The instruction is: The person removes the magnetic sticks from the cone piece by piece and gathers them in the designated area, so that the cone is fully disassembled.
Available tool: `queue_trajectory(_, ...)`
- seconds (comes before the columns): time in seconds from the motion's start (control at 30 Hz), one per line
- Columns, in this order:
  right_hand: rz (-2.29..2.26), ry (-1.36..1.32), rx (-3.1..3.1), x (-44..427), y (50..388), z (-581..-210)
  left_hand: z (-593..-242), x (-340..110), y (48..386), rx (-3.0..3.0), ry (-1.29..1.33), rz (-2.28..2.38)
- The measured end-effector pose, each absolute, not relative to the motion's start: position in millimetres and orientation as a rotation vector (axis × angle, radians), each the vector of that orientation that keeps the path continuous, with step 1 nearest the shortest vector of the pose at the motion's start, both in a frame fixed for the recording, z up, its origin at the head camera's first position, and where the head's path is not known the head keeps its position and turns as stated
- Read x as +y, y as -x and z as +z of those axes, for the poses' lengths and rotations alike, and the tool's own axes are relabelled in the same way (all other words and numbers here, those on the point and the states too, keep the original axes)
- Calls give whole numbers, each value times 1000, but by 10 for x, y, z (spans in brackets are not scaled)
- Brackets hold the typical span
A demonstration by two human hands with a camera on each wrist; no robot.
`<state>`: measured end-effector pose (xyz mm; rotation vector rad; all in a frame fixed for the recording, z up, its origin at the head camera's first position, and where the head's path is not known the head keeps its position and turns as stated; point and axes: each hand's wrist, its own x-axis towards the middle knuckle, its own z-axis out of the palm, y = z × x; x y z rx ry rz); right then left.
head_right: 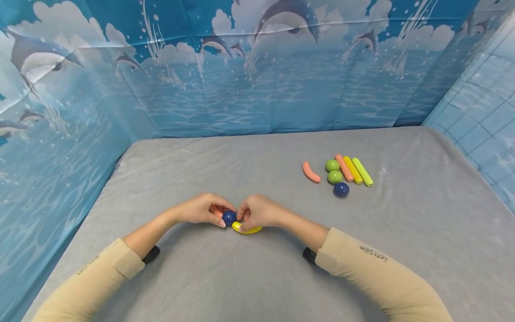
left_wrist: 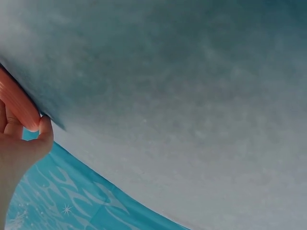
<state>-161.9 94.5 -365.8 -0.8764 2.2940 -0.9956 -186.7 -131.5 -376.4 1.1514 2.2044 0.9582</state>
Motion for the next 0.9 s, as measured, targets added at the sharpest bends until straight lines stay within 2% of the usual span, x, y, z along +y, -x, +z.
queue_trajectory(0.9,-952,1015,2253,904,1643,-3707,-3794,-1321,1879,2204,-1093,968)
